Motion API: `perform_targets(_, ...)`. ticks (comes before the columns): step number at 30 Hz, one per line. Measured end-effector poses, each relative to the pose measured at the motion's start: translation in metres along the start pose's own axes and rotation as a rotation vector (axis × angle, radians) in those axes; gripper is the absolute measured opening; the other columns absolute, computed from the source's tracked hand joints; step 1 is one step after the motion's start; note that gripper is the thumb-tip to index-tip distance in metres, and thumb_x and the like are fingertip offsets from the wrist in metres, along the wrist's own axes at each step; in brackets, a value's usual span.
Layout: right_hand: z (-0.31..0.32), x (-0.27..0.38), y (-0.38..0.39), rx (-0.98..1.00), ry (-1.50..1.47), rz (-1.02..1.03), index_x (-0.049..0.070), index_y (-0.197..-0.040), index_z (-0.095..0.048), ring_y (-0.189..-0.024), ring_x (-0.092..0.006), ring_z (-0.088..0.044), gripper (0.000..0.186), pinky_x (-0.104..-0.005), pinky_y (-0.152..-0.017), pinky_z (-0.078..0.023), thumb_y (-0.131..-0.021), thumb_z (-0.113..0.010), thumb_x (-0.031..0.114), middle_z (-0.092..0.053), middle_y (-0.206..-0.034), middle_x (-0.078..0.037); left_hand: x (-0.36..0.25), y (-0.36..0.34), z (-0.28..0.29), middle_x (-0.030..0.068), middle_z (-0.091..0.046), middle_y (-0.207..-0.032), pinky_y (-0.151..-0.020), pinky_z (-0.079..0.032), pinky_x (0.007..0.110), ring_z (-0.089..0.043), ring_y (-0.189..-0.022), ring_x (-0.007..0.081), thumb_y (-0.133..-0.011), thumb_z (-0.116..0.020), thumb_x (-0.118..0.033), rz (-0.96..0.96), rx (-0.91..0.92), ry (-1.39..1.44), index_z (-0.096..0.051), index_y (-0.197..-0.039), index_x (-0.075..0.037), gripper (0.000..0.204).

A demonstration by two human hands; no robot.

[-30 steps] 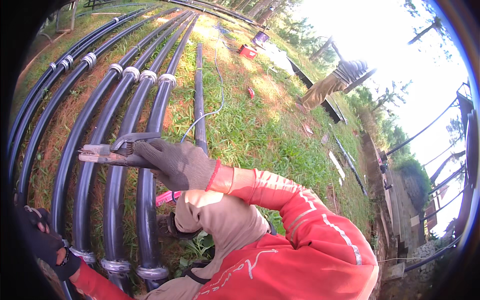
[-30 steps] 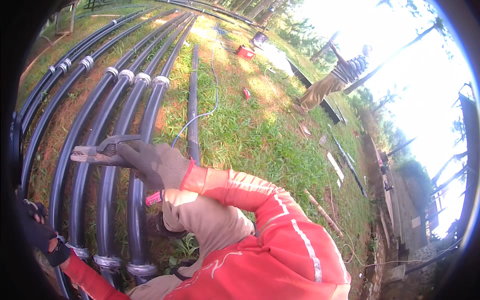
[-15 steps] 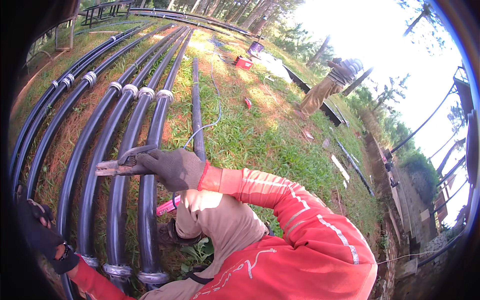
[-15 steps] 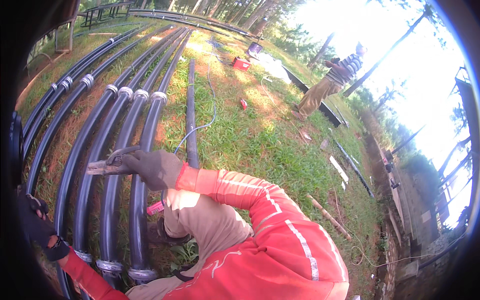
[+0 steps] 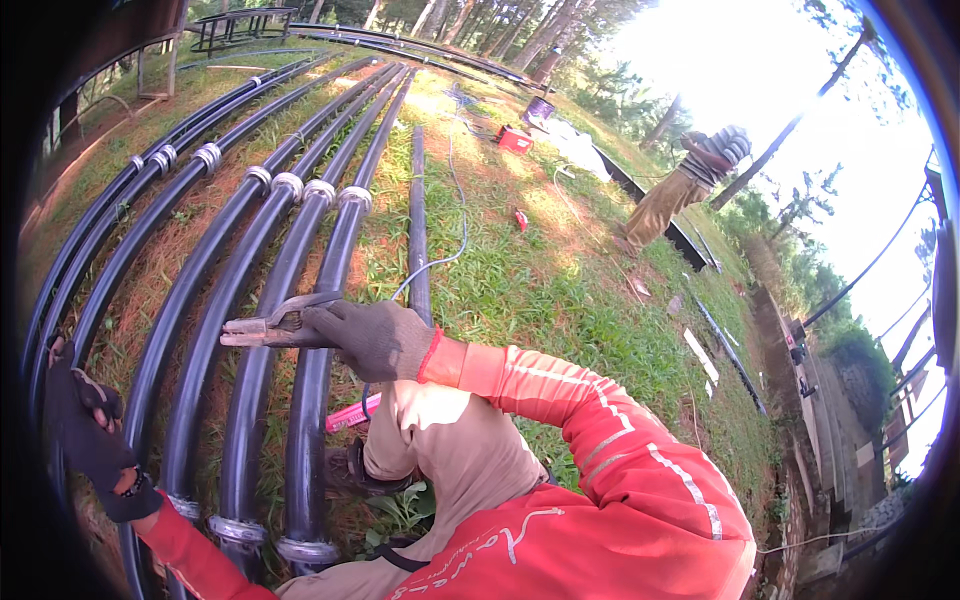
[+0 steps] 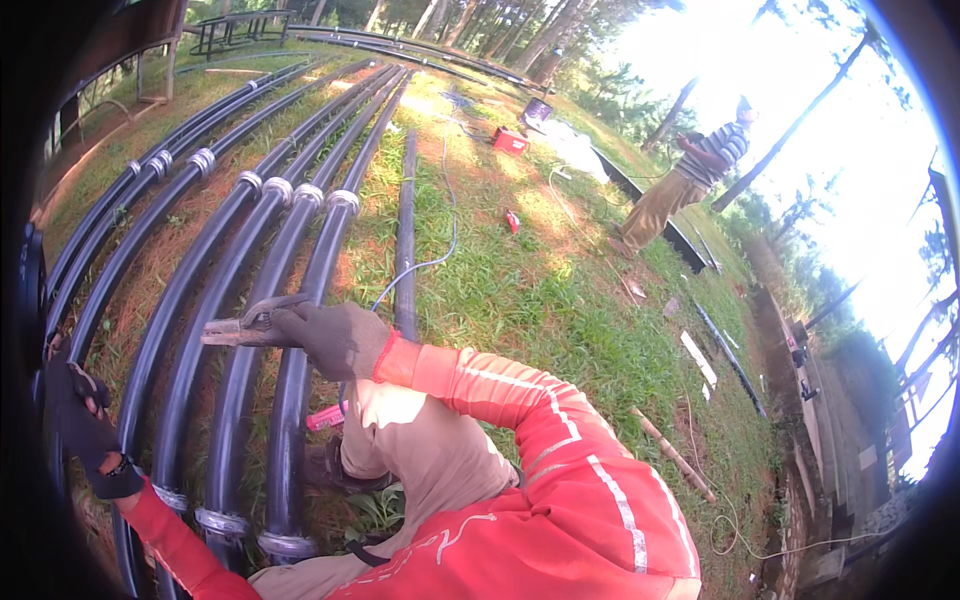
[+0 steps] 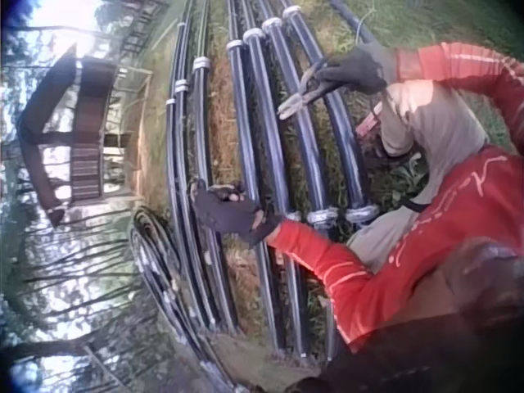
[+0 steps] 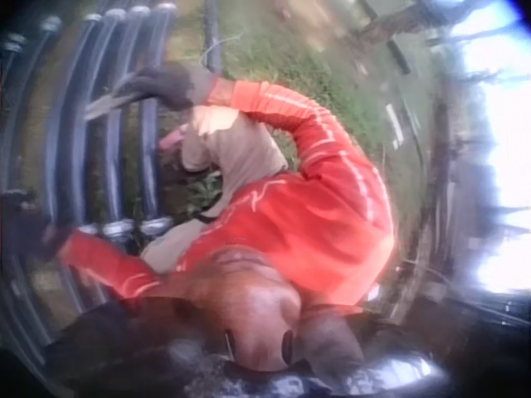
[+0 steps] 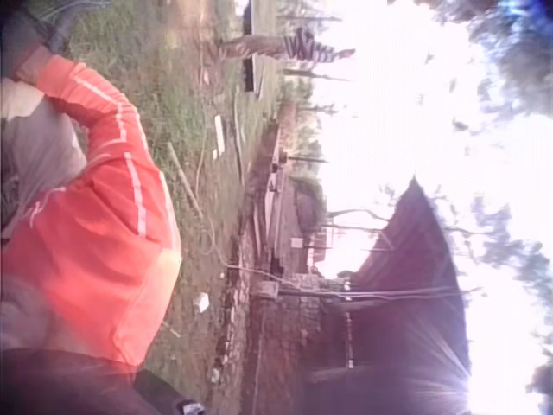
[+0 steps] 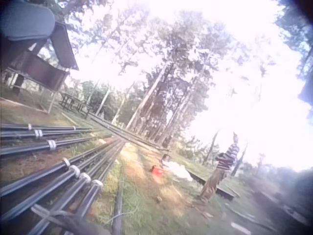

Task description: The person welds metal rings onto curved pipes using a welding electrode holder, turns the pipes by hand, inserts a new welding electrode into the holder, and welds the pipe rings.

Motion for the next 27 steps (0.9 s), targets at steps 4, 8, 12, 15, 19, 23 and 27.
perform_targets(4, -0.008, 0.009, -0.002, 0.096, 0.001, -0.002, 0.021, -0.157, -0.052, -0.091, -0.0454, -0.079, 0.067, -0.0587, -0.073, -0.065, -0.095, -0.077, 0.021, -0.07, -0.137, -0.017, -0.011, 0.01, -0.001, -0.0074, -0.038, -0.064, -0.05, -0.031, 0.026, -0.034, -0.051, 0.0028, -0.119, -0.057, -0.028, 0.019, 0.066, 0.004, -0.062, -0.156, 0.002, 0.048)
perform_targets(8, -0.005, 0.007, -0.006, 0.097, 0.076, 0.013, 0.022, -0.158, -0.051, -0.089, -0.0471, -0.078, 0.069, -0.0596, -0.073, -0.066, -0.094, -0.077, 0.018, -0.069, -0.14, -0.017, -0.032, 0.01, -0.003, -0.0064, -0.038, -0.062, -0.048, -0.03, 0.027, -0.032, -0.048, 0.0046, -0.115, -0.063, -0.035, -0.125, 0.042, -0.111, -0.064, -0.151, 0.006, 0.055)
perform_targets(12, -0.005, 0.008, -0.003, 0.137, 0.067, -0.035, 0.022, -0.16, -0.05, -0.088, -0.0462, -0.078, 0.071, -0.0599, -0.073, -0.065, -0.094, -0.076, 0.017, -0.069, -0.139, -0.017, -0.026, 0.014, -0.004, -0.0052, -0.04, -0.059, -0.046, -0.032, 0.029, -0.034, -0.044, 0.0051, -0.116, -0.062, -0.037, -0.035, -0.021, -0.124, -0.064, -0.15, 0.007, 0.056)
perform_targets(15, -0.012, 0.006, -0.005, 0.164, 0.089, -0.071, 0.019, -0.159, -0.053, -0.089, -0.0461, -0.078, 0.07, -0.058, -0.073, -0.064, -0.094, -0.077, 0.016, -0.069, -0.137, -0.018, -0.026, 0.012, 0.003, -0.0052, -0.04, -0.059, -0.046, -0.033, 0.03, -0.035, -0.044, 0.0054, -0.116, -0.063, -0.036, -0.047, -0.026, -0.111, -0.069, -0.146, 0.003, 0.05)
perform_targets(19, -0.012, 0.006, -0.011, 0.041, 0.054, -0.036, 0.017, -0.157, -0.054, -0.097, -0.0479, -0.077, 0.067, -0.0596, -0.079, -0.063, -0.094, -0.078, 0.017, -0.069, -0.136, -0.019, -0.018, 0.016, 0.01, -0.004, -0.062, -0.074, -0.047, -0.035, 0.028, -0.041, -0.049, 0.0026, -0.116, -0.065, -0.033, 0.105, 0.035, -0.196, -0.078, -0.128, -0.005, 0.033)
perform_targets(23, -0.003, -0.01, -0.011, -0.083, 0.119, -0.074, 0.016, -0.157, -0.054, -0.104, -0.0509, -0.075, 0.063, -0.0621, -0.083, -0.061, -0.098, -0.075, 0.018, -0.069, -0.142, -0.022, 0.007, 0.052, 0.004, 0.0124, -0.076, -0.126, -0.075, -0.052, 0.033, -0.065, -0.085, 0.0171, -0.112, -0.064, -0.021, -0.251, 0.477, -0.848, -0.071, -0.143, -0.002, 0.036)
perform_targets(27, 0.0, -0.04, 0.0, -0.142, 0.042, -0.115, 0.003, -0.161, -0.053, -0.135, -0.0521, -0.066, 0.067, -0.0546, -0.108, -0.056, -0.098, -0.073, 0.014, -0.064, -0.151, -0.031, 0.05, 0.108, 0.076, 0.0211, -0.076, -0.132, -0.098, -0.059, 0.041, -0.076, -0.112, 0.0331, -0.106, -0.068, -0.014, 0.057, 0.787, -1.23, -0.068, -0.148, -0.007, 0.043)
Point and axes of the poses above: each hand's wrist, its own y-axis away from the middle knuckle, its own z-axis out of the back of the hand, x = y × z, the point moved 7 cm from there along -y, towards the middle knuckle
